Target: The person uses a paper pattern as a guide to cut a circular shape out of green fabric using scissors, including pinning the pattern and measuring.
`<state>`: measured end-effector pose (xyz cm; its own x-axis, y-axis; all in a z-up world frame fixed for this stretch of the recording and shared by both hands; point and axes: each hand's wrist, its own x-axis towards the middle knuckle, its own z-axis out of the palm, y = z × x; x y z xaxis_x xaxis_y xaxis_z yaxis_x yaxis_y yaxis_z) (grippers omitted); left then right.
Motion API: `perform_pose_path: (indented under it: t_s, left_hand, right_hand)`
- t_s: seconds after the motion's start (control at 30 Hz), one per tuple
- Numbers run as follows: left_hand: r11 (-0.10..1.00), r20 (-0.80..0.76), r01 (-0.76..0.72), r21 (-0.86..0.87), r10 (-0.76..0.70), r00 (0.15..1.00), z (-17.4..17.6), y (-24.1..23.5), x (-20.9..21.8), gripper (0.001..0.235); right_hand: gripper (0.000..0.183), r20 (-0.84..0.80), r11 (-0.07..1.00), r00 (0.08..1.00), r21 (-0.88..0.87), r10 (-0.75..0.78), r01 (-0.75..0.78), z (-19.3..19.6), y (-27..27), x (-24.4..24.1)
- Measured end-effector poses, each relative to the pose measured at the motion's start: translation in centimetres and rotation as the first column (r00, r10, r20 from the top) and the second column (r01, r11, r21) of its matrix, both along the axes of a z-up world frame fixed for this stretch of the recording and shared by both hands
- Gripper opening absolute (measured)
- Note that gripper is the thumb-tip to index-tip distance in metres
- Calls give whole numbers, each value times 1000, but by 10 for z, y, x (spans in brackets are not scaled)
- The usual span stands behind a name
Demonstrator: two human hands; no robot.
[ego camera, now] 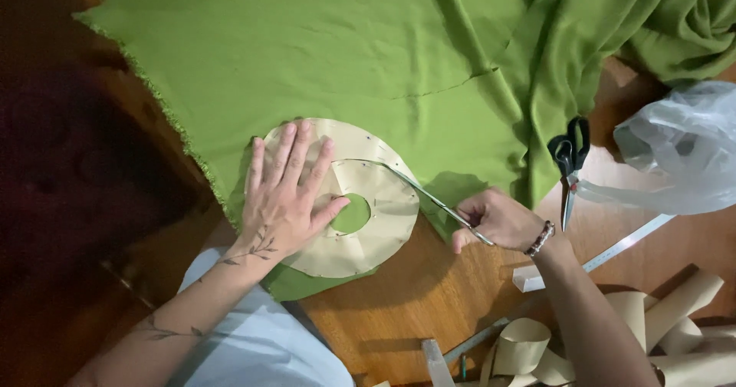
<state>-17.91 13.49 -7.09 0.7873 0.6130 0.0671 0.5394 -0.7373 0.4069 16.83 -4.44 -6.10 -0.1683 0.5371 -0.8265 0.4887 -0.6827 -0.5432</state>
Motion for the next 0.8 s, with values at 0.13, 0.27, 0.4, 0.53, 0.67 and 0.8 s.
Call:
perform_pose_path:
  t_s: [0.13, 0.27, 0.4, 0.53, 0.67, 0.8]
  left_hand:
    - [1000, 0, 0, 7, 0, 1000, 1, 2, 2, 78]
    - [1000, -13, 6, 15, -5, 1000, 4, 1, 0, 78]
    - [999, -16, 23, -30, -23, 1000, 4, 4, -2, 78]
    - [999, -18, 29, -26, -29, 999, -2, 5, -3, 79]
    - [999, -27, 46, 1, -46, 999, -5, 4, -6, 79]
    - [998, -31, 56, 31, -55, 998, -1, 6, -6, 79]
  right_hand:
    - [56, -25, 999, 1000, 45, -12, 13, 13, 11, -5]
    - [54, 32, 999, 999, 6, 40, -40, 14, 8, -3]
    - [58, 77, 993, 991, -66, 108, -102, 16, 16, 3]
    - [59, 80, 987, 989, -107, 125, -116, 18, 28, 2]
    - [61, 83, 977, 983, -151, 165, -151, 22, 41, -2]
    - [60, 94, 973, 977, -152, 189, -174, 20, 42, 0]
